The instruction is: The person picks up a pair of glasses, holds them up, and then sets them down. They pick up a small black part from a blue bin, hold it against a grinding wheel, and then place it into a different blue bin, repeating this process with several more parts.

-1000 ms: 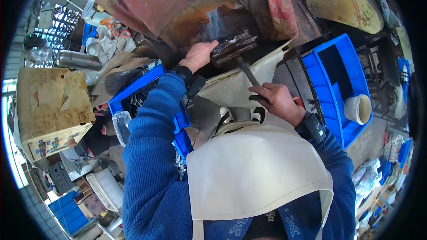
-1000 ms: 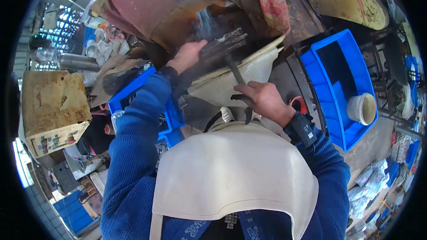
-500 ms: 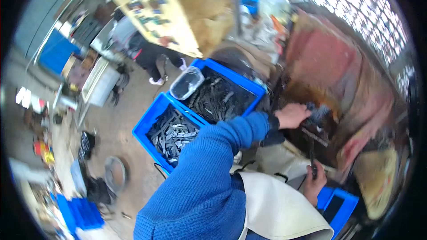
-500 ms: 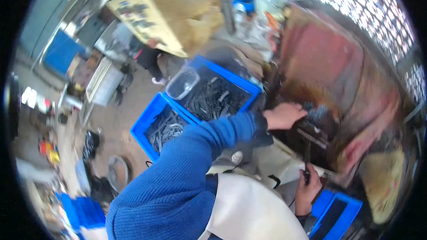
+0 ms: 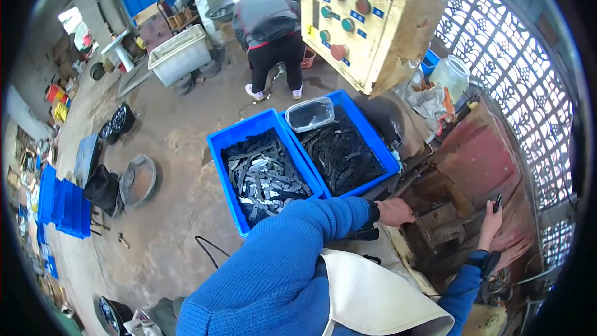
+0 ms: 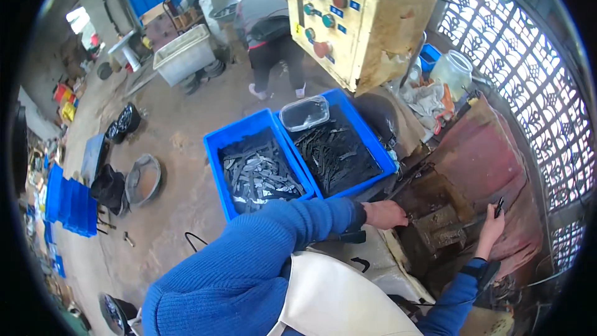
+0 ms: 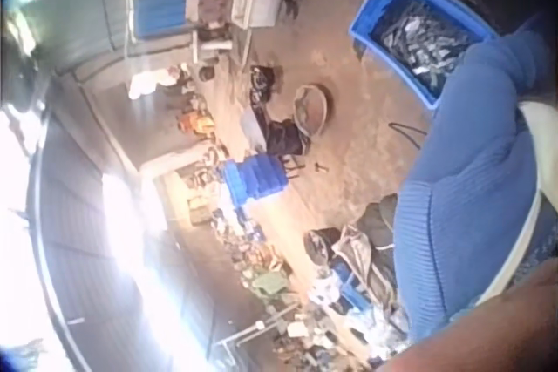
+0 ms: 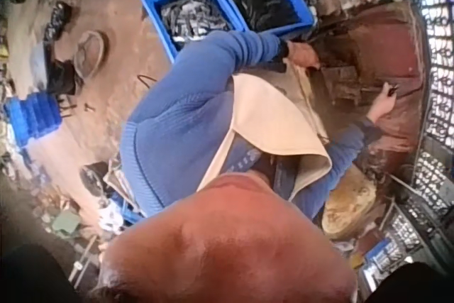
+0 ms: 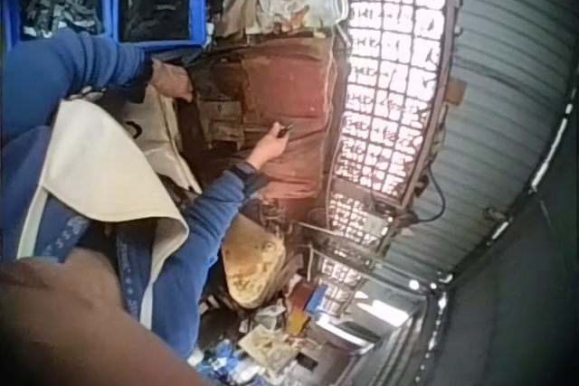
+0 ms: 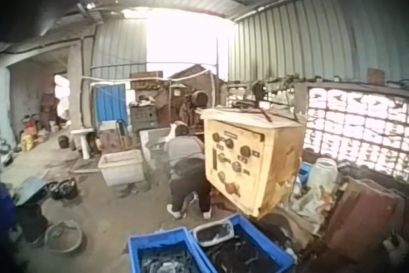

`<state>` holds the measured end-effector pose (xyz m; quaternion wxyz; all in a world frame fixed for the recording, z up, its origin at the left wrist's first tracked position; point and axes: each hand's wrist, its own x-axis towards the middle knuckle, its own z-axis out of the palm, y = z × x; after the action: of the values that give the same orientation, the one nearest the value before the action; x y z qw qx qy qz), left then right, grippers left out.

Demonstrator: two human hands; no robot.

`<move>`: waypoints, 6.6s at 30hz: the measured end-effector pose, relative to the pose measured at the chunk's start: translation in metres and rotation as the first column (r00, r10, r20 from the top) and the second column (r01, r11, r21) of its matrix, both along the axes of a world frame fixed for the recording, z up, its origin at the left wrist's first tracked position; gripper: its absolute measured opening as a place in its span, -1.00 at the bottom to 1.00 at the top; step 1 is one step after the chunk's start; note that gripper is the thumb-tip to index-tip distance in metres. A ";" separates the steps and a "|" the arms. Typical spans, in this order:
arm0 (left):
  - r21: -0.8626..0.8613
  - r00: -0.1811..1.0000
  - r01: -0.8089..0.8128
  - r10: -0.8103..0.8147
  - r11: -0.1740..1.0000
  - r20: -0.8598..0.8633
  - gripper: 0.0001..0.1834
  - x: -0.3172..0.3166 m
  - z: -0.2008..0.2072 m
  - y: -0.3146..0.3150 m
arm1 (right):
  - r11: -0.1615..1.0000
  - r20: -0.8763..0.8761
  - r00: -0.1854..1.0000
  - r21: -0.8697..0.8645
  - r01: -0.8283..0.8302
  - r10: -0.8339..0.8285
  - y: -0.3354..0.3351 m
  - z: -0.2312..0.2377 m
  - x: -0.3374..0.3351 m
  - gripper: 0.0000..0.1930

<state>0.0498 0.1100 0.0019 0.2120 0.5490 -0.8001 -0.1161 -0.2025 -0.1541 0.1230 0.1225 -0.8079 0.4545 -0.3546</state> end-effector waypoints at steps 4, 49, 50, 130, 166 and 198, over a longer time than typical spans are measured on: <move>-0.012 1.000 -0.003 0.003 1.000 -0.001 -0.72 -0.002 -0.002 -0.001 | 0.999 0.015 0.999 0.033 -0.034 0.033 -0.038 -0.010 -0.006 -0.67; 0.341 -0.284 0.352 0.446 0.872 -0.849 -0.96 -0.013 0.072 0.044 | 0.313 0.709 0.705 0.668 -0.675 0.007 0.244 -0.017 0.068 -0.79; 0.343 -0.291 0.323 0.438 0.882 -0.851 -0.97 -0.014 0.073 0.045 | 0.303 0.697 0.717 0.682 -0.666 0.006 0.246 -0.016 0.069 -0.79; -0.328 0.801 0.023 0.179 0.944 0.572 -0.74 0.077 0.244 -0.079 | 0.593 0.523 0.829 0.737 -0.325 -0.197 0.221 -0.031 0.071 -0.86; 0.358 0.297 -0.830 0.881 0.429 -0.367 -0.81 0.198 -0.022 0.194 | 0.960 -0.298 0.913 -0.109 0.259 -0.280 -0.010 0.018 0.028 -0.41; -0.042 0.493 -0.826 0.757 0.562 0.429 -0.77 0.280 -0.143 0.088 | 0.960 -0.231 0.932 -0.074 0.269 -0.279 0.005 0.022 0.032 -0.56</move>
<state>0.3303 0.1985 -0.1408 0.0258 0.8820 -0.4686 0.0421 -0.1703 -0.1488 0.1447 -0.0004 -0.7757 0.5669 -0.2773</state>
